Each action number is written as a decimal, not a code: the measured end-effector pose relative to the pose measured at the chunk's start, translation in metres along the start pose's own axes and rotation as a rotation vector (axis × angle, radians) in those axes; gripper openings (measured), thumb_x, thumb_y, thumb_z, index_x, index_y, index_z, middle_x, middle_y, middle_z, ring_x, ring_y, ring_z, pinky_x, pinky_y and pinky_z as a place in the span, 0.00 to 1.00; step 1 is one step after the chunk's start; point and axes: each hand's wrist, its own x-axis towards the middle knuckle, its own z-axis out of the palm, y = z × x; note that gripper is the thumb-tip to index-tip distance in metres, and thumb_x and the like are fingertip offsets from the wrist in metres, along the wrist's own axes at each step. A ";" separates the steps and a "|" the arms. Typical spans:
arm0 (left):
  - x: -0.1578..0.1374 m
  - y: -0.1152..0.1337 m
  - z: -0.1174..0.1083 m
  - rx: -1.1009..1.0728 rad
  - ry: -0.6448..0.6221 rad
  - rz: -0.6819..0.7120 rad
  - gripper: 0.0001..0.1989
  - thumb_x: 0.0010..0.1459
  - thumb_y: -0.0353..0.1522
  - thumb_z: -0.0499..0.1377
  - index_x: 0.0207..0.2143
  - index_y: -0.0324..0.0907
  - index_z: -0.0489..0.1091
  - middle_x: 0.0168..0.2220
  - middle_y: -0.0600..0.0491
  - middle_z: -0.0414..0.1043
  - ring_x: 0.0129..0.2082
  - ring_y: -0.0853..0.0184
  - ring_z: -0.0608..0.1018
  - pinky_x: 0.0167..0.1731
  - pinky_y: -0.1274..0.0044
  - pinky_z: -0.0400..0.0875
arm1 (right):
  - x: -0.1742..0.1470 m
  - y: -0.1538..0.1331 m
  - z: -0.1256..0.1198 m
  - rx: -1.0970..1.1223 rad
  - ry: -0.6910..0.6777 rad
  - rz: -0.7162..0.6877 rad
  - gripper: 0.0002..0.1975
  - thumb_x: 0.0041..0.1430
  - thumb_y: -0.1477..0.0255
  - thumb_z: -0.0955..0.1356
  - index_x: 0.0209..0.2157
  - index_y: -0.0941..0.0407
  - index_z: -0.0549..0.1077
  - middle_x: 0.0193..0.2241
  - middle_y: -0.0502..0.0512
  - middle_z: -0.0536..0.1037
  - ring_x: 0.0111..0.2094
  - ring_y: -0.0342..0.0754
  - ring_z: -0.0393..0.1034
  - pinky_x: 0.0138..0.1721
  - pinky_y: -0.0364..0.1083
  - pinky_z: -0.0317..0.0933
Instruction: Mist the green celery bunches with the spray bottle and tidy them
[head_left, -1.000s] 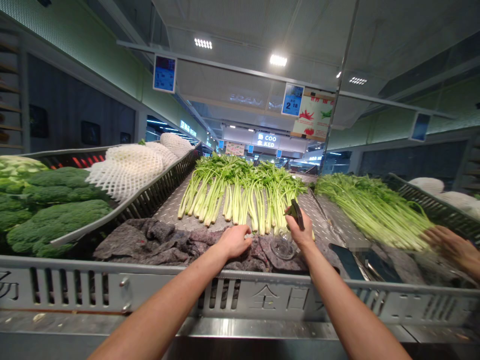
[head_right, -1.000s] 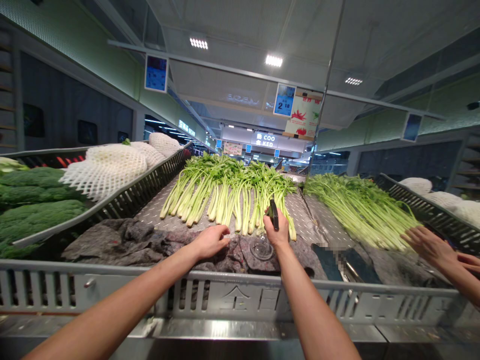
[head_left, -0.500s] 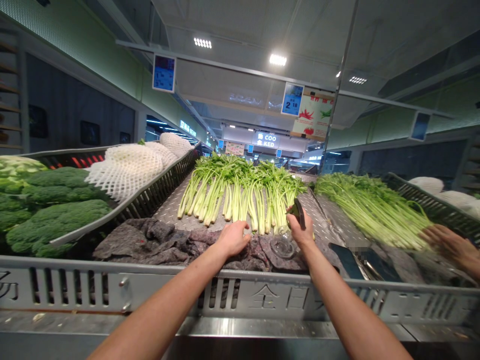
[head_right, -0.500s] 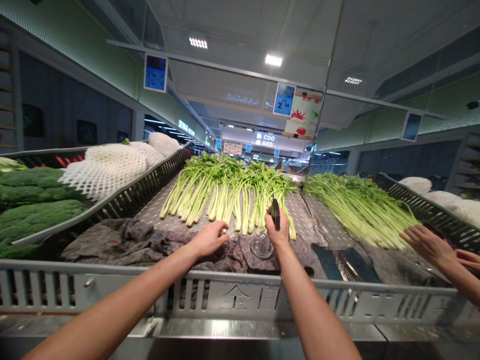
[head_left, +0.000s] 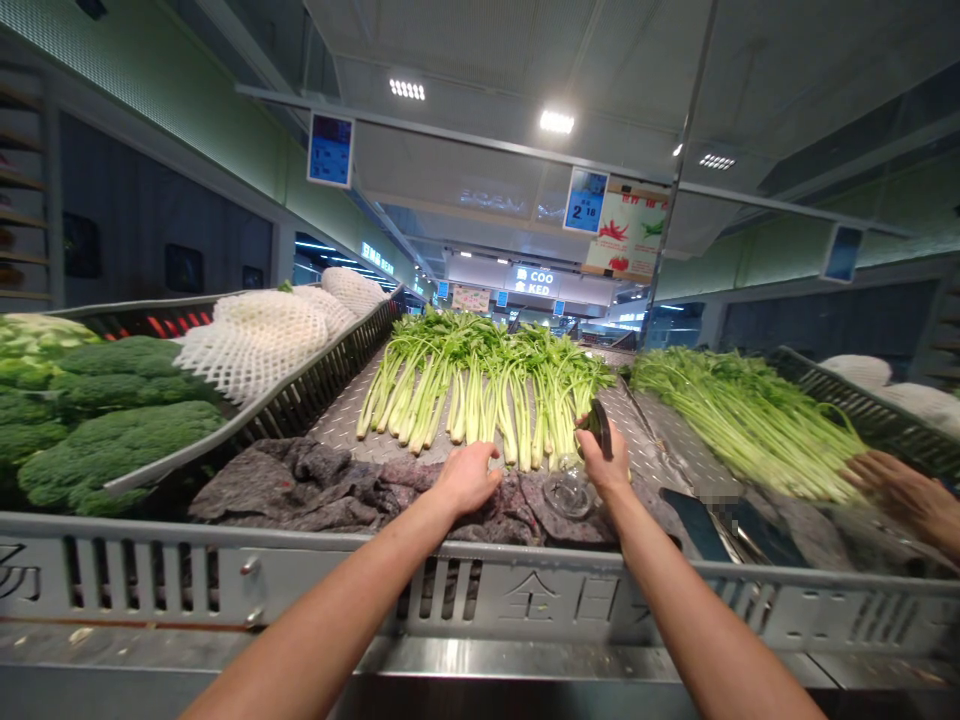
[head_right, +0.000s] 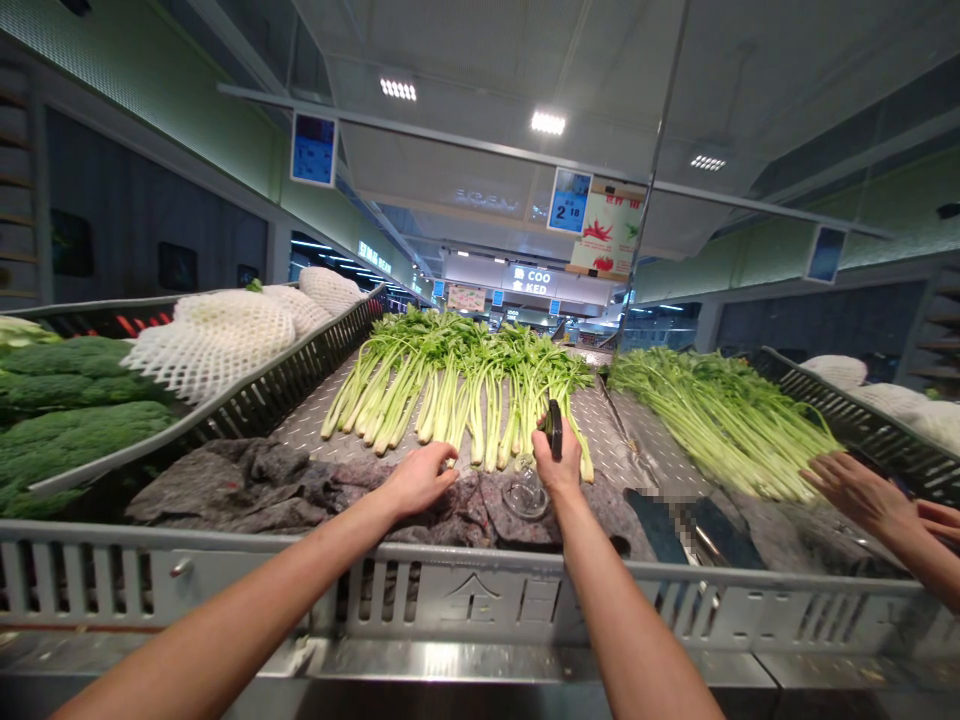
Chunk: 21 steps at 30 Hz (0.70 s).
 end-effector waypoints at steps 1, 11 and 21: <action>0.000 0.000 0.000 0.000 0.001 0.000 0.16 0.48 0.34 0.48 0.40 0.41 0.65 0.42 0.48 0.70 0.43 0.61 0.71 0.43 0.71 0.62 | 0.000 0.000 0.000 -0.008 0.003 0.004 0.14 0.41 0.67 0.62 0.31 0.57 0.70 0.28 0.52 0.72 0.30 0.48 0.65 0.35 0.46 0.57; -0.001 0.001 -0.002 -0.003 0.004 -0.005 0.16 0.48 0.33 0.48 0.40 0.41 0.66 0.42 0.48 0.70 0.43 0.61 0.71 0.43 0.71 0.62 | -0.001 0.004 0.002 0.026 -0.051 0.017 0.11 0.42 0.68 0.62 0.29 0.57 0.70 0.23 0.49 0.71 0.25 0.44 0.63 0.29 0.43 0.57; 0.000 0.000 0.000 -0.003 0.014 -0.001 0.17 0.48 0.34 0.48 0.41 0.41 0.65 0.42 0.48 0.70 0.42 0.61 0.71 0.43 0.71 0.63 | -0.001 0.001 0.001 0.054 0.015 -0.011 0.12 0.41 0.68 0.61 0.29 0.58 0.70 0.24 0.50 0.71 0.25 0.44 0.63 0.29 0.43 0.57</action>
